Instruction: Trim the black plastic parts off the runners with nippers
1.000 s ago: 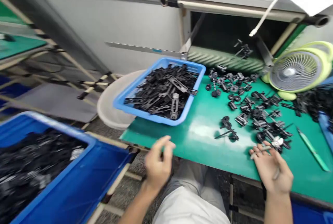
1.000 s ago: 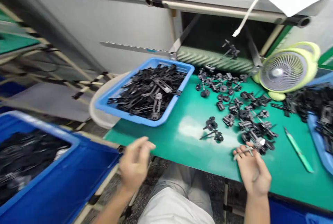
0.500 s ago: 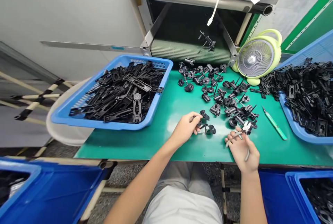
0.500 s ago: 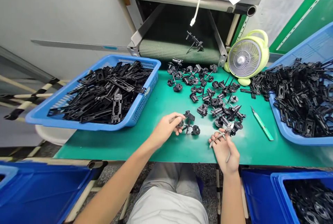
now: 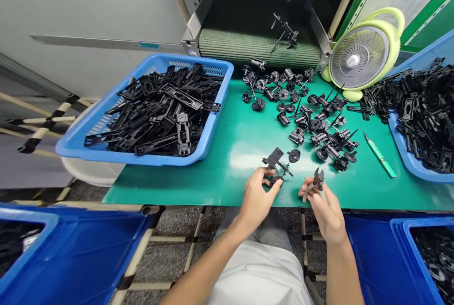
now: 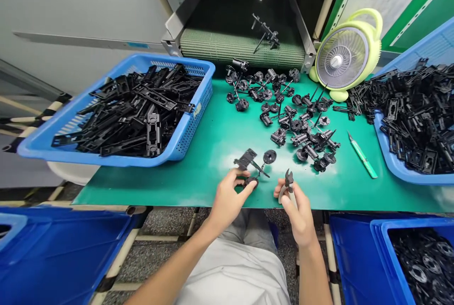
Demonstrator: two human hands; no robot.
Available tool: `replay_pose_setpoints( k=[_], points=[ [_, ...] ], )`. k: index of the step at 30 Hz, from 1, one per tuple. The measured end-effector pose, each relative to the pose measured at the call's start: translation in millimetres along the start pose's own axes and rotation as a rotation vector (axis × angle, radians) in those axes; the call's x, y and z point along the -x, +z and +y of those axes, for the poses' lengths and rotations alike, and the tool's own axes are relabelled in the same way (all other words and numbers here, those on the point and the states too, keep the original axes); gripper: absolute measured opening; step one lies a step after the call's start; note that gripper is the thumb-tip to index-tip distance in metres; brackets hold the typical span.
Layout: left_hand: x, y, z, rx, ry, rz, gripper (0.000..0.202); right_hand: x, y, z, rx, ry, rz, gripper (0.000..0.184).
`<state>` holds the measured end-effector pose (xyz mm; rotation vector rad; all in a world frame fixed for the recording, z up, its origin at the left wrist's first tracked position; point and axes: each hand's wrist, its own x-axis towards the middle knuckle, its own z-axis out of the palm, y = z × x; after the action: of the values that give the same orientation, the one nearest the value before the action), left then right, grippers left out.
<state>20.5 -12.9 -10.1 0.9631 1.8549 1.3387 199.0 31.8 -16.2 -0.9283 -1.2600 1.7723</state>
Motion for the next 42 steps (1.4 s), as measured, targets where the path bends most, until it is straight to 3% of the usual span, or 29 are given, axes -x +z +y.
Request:
replay_pose_setpoints(
  k=[4,7,11,15,17,22,24,27,30,34,36,39,42],
  points=[
    [1,2.2,-2,-0.123,0.042,-0.059,0.062,-21,-2,-3,0.072,-0.016,0.009,0.036],
    [-1,-7.5,3,-0.239,0.132,-0.112,0.075,-27,-2,-2,0.087,-0.022,-0.007,0.037],
    [-20,-22.0,28,-0.282,0.234,-0.039,0.062,-28,-2,2,0.027,-0.035,-0.035,0.036],
    [-44,-25.9,52,-0.299,0.326,-0.377,0.031,-32,-4,2,-0.273,-0.053,-0.028,0.030],
    [-49,-24.5,54,-0.179,0.248,-0.434,0.023,-34,-5,0,-0.359,-0.043,-0.020,0.029],
    [-46,-17.1,34,0.580,-0.219,-0.347,0.024,-35,-7,-2,-0.396,-0.015,-0.034,0.028],
    [-45,-14.7,24,0.681,-0.301,-0.300,0.025,-35,-7,-2,-0.378,-0.006,-0.025,0.028],
    [-46,-14.7,14,0.602,-0.326,-0.255,0.022,-35,-9,-1,-0.340,0.005,-0.006,0.030],
    [-50,-21.5,12,0.319,-0.288,-0.242,0.016,-34,-9,-1,-0.330,0.001,-0.019,0.030],
    [-60,-42.8,14,-0.266,-0.035,-0.115,0.012,-35,-9,-1,-0.302,-0.015,-0.026,0.028],
    [-63,-56.5,15,-0.374,0.051,0.023,0.013,-36,-10,0,-0.265,-0.033,-0.017,0.028],
    [-54,-73.8,16,-0.096,-0.054,0.114,0.018,-31,-9,0,-0.164,-0.071,-0.003,0.031],
    [-27,-79.2,26,0.444,-0.199,0.040,0.021,-16,3,-6,0.200,-0.160,0.022,0.030]
  ],
)
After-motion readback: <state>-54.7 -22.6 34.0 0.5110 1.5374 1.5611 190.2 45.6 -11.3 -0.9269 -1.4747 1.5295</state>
